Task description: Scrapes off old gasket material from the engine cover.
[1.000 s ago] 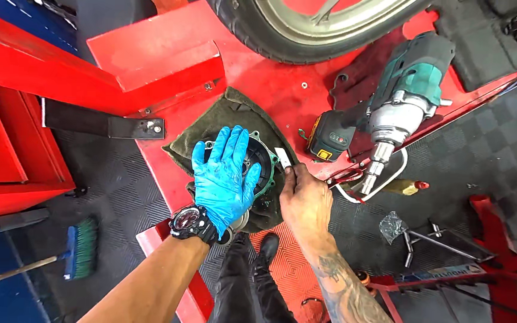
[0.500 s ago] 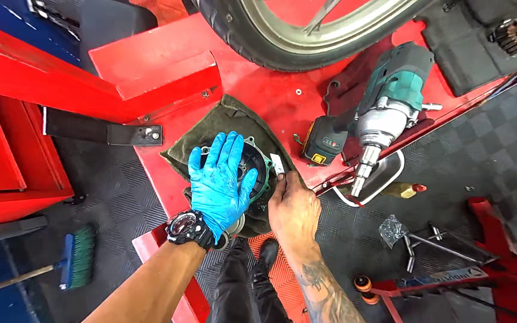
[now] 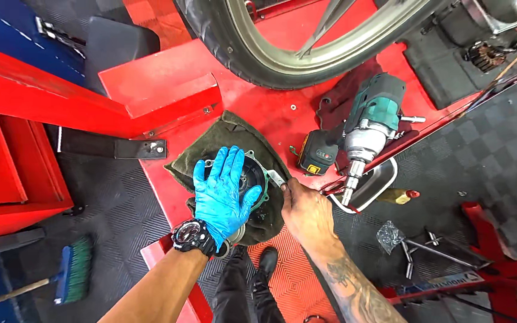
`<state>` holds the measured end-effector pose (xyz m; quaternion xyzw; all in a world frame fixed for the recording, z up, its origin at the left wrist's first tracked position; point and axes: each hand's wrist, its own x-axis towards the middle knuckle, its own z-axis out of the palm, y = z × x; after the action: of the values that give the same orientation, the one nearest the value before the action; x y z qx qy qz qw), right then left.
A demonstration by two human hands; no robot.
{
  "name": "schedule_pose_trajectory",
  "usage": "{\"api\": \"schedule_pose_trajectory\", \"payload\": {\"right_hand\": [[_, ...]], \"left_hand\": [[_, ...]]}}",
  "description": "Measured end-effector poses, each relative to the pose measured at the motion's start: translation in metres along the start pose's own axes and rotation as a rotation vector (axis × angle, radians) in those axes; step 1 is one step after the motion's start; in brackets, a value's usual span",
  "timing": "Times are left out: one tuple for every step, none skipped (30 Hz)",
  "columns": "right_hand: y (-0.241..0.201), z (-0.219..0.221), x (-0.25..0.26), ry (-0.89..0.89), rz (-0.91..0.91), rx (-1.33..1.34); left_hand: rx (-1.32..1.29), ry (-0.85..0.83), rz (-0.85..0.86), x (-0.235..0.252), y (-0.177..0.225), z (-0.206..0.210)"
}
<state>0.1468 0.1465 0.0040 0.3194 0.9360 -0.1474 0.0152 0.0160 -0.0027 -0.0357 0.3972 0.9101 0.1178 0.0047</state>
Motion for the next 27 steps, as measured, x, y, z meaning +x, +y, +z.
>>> {"api": "schedule_pose_trajectory", "payload": {"right_hand": [[0.000,-0.002,0.007,0.004,-0.034,-0.026],[-0.001,-0.004,0.013,0.011,-0.069,-0.043],[0.000,-0.003,0.018,0.024,-0.103,-0.053],[0.002,-0.001,0.024,0.034,-0.131,-0.055],[0.004,0.002,0.027,0.046,-0.160,-0.044],[0.007,0.003,0.030,0.053,-0.184,-0.033],[0.009,0.004,0.032,0.062,-0.208,-0.031],[0.010,0.005,0.035,0.067,-0.232,-0.034],[0.011,0.005,0.037,0.070,-0.259,-0.044],[0.010,0.006,0.039,0.069,-0.285,-0.054],[0.010,0.006,0.042,0.072,-0.310,-0.058],[0.010,0.008,0.044,0.080,-0.333,-0.058],[0.011,0.009,0.045,0.095,-0.355,-0.056],[0.012,0.011,0.045,0.116,-0.372,-0.052],[0.013,0.012,0.043,0.134,-0.384,-0.054],[0.013,0.013,0.041,0.143,-0.390,-0.066],[0.012,0.013,0.040,0.149,-0.391,-0.083],[0.012,0.014,0.038,0.159,-0.389,-0.087],[0.012,0.015,0.034,0.164,-0.386,-0.088],[0.013,0.016,0.032,0.167,-0.382,-0.094],[0.013,0.016,0.030,0.168,-0.379,-0.101],[0.013,0.016,0.028,0.168,-0.379,-0.110],[0.013,0.016,0.028,0.166,-0.378,-0.124],[0.013,0.016,0.028,0.167,-0.381,-0.131],[0.014,0.015,0.027,0.164,-0.386,-0.134],[0.014,0.015,0.027,0.160,-0.390,-0.140],[0.015,0.014,0.026,0.159,-0.392,-0.146]], "left_hand": [[-0.001,-0.011,0.002,0.000,-0.001,-0.001],[-0.005,-0.021,0.008,0.000,-0.001,-0.001],[-0.025,-0.023,0.014,0.000,-0.003,-0.002],[-0.060,-0.019,0.009,0.001,-0.005,-0.003],[-0.098,-0.003,-0.013,0.004,-0.006,-0.006],[-0.138,0.054,-0.035,0.007,-0.008,-0.006],[-0.148,0.122,-0.051,0.011,-0.009,-0.004],[-0.122,0.138,-0.062,0.014,-0.010,-0.001],[-0.085,0.124,-0.065,0.015,-0.010,0.001],[-0.057,0.112,-0.071,0.015,-0.009,0.002],[-0.040,0.120,-0.079,0.015,-0.009,0.005],[-0.035,0.125,-0.088,0.015,-0.009,0.006],[-0.040,0.124,-0.096,0.015,-0.008,0.006],[-0.042,0.123,-0.094,0.016,-0.009,0.006],[-0.049,0.116,-0.095,0.016,-0.008,0.006],[-0.052,0.110,-0.102,0.016,-0.008,0.007],[-0.055,0.108,-0.111,0.016,-0.008,0.007],[-0.058,0.108,-0.120,0.016,-0.008,0.008],[-0.064,0.115,-0.123,0.015,-0.008,0.009],[-0.073,0.129,-0.123,0.016,-0.009,0.010],[-0.077,0.137,-0.120,0.016,-0.009,0.010],[-0.076,0.129,-0.122,0.016,-0.008,0.009],[-0.072,0.122,-0.130,0.017,-0.008,0.009],[-0.070,0.109,-0.134,0.017,-0.008,0.009],[-0.070,0.104,-0.136,0.017,-0.008,0.009],[-0.074,0.113,-0.137,0.017,-0.008,0.010],[-0.075,0.114,-0.139,0.018,-0.009,0.010]]}}
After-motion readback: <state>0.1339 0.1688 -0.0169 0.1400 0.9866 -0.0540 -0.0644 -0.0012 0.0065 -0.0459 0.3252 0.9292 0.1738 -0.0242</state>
